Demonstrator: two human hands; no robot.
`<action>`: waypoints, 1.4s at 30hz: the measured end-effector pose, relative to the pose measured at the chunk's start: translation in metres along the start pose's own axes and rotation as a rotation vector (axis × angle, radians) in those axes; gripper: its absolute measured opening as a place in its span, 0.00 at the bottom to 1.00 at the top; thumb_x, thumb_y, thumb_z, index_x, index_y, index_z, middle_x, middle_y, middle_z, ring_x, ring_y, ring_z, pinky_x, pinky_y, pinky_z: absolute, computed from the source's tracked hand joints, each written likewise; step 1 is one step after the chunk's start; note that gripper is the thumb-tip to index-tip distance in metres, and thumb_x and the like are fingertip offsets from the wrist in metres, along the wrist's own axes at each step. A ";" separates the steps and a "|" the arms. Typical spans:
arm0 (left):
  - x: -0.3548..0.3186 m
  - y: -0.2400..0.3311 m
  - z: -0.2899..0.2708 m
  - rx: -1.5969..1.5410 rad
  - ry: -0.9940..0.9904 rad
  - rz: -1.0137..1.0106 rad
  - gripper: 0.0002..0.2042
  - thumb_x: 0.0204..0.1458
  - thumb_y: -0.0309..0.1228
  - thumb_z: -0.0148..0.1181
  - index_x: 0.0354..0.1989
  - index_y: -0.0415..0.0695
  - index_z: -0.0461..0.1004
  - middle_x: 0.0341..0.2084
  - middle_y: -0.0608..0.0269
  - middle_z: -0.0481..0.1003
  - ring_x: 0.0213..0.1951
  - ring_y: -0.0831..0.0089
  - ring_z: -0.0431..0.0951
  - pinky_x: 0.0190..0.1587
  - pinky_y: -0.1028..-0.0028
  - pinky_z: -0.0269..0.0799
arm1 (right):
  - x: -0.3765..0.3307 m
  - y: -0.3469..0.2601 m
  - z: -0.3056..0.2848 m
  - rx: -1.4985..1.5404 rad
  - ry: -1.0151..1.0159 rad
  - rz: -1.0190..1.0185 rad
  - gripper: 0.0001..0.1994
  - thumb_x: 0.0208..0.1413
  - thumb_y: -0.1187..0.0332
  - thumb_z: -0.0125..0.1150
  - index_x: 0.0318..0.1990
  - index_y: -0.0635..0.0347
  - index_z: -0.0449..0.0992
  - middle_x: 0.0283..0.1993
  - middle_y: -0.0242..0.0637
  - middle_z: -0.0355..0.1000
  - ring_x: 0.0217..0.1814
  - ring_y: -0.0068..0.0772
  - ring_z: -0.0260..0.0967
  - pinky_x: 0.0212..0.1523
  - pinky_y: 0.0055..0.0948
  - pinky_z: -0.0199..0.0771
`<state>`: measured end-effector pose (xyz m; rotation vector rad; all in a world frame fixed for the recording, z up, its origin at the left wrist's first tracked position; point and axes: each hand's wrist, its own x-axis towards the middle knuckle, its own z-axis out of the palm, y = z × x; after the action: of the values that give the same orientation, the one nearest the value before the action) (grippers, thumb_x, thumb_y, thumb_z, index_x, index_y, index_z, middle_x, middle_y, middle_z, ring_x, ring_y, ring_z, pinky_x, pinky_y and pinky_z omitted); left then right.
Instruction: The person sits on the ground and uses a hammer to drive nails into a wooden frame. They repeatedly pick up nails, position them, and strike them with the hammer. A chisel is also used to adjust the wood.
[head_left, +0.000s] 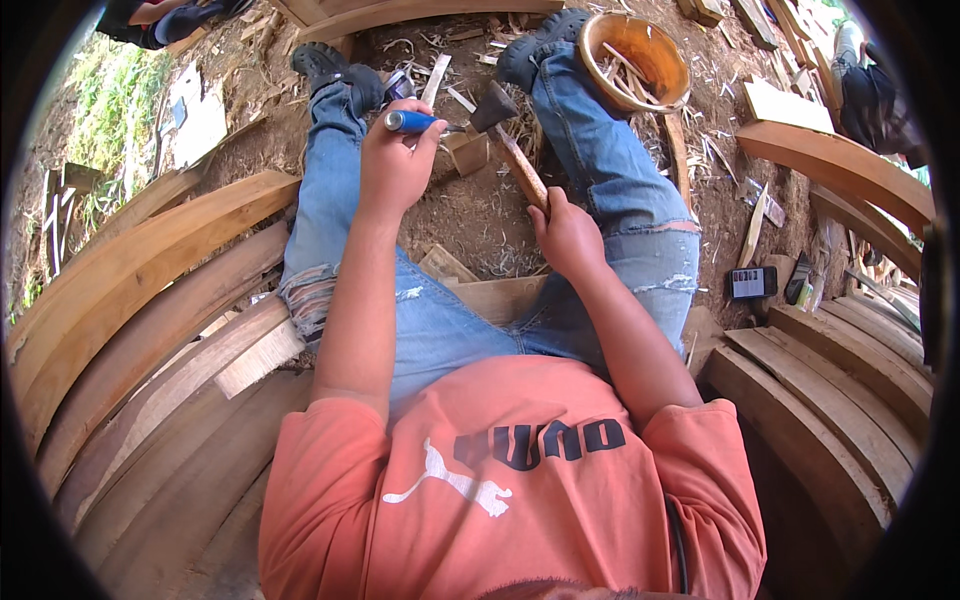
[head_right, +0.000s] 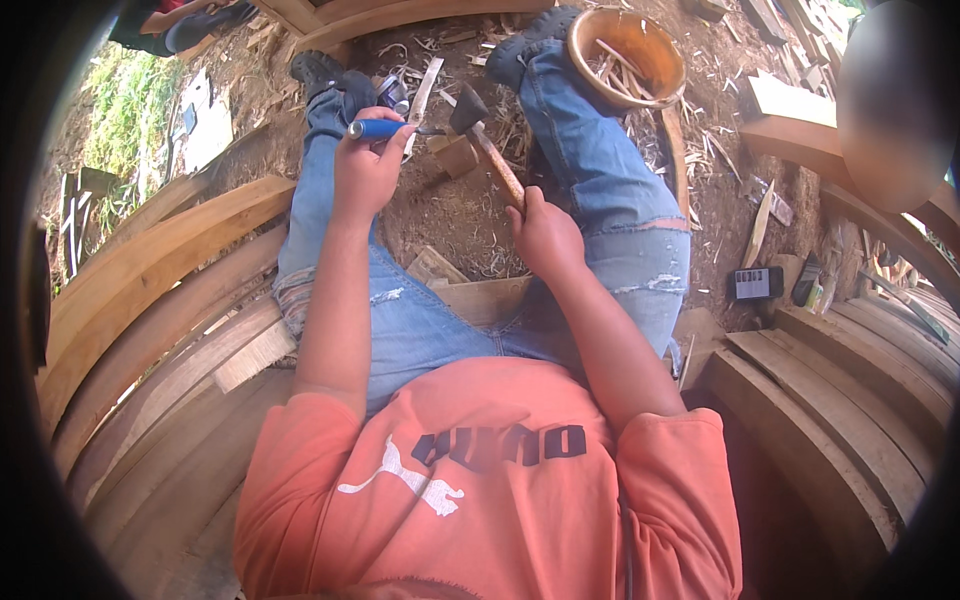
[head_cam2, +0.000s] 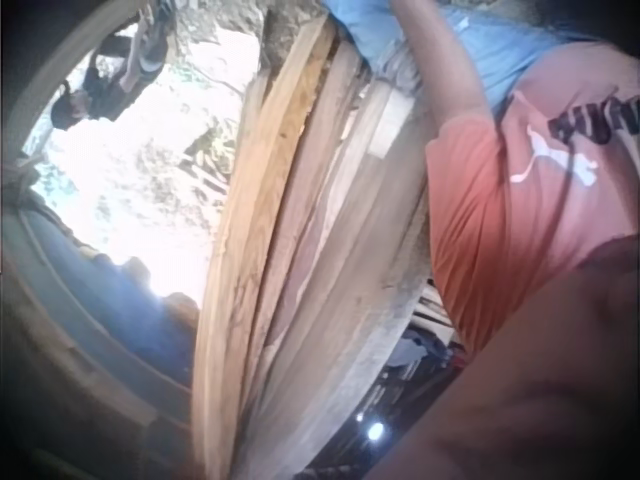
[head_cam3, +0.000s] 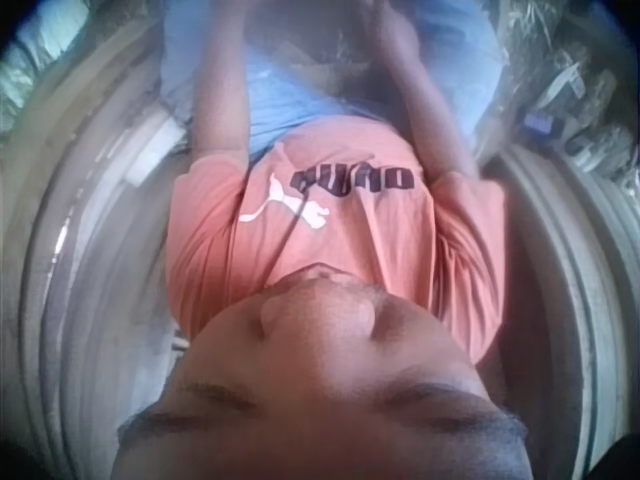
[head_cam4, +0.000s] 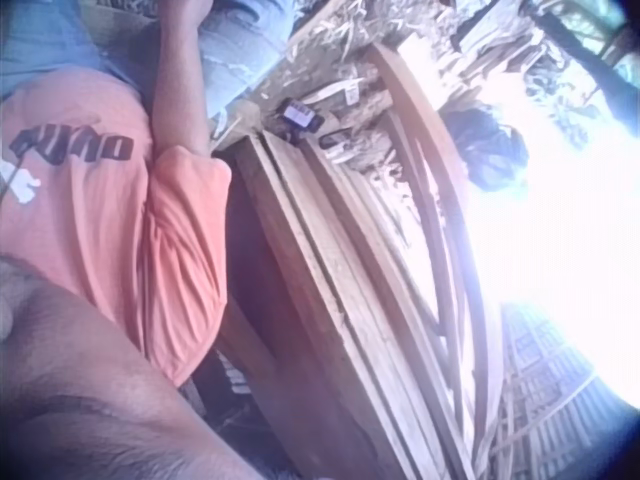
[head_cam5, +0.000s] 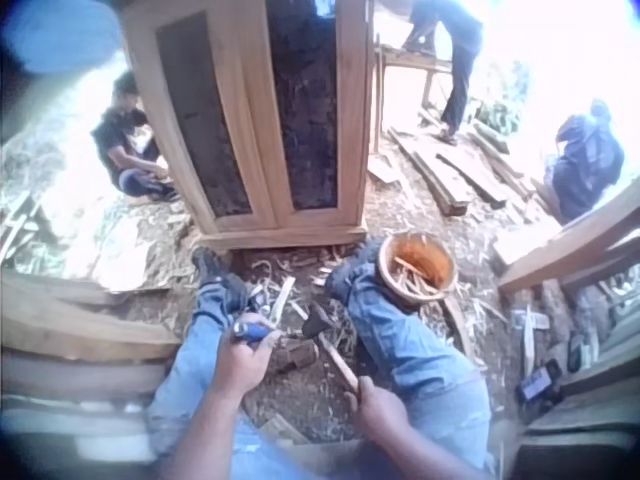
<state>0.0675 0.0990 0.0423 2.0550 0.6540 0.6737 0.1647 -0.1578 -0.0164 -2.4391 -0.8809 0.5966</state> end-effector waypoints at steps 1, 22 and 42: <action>0.000 -0.001 0.000 0.001 -0.004 0.002 0.10 0.61 0.29 0.73 0.45 0.41 0.78 0.34 0.63 0.81 0.33 0.76 0.81 0.38 0.74 0.78 | 0.000 0.001 0.002 0.006 -0.002 -0.004 0.16 0.70 0.57 0.62 0.45 0.60 0.67 0.33 0.58 0.78 0.38 0.69 0.78 0.39 0.64 0.74; 0.009 0.014 0.003 0.078 -0.080 -0.015 0.11 0.60 0.30 0.73 0.45 0.42 0.78 0.31 0.61 0.82 0.33 0.71 0.83 0.38 0.70 0.78 | 0.002 0.001 0.000 0.026 -0.056 0.035 0.15 0.69 0.57 0.61 0.47 0.59 0.68 0.34 0.54 0.80 0.39 0.64 0.79 0.40 0.62 0.76; 0.039 0.018 0.000 0.216 -0.128 -0.093 0.15 0.59 0.40 0.71 0.47 0.43 0.81 0.38 0.48 0.85 0.43 0.46 0.85 0.47 0.56 0.79 | 0.000 -0.030 -0.055 -0.048 0.021 0.020 0.16 0.70 0.54 0.61 0.48 0.60 0.71 0.36 0.56 0.80 0.42 0.66 0.79 0.42 0.62 0.76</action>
<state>0.0990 0.1161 0.0662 2.2291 0.7700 0.4296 0.1797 -0.1530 0.0443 -2.4953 -0.8731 0.5621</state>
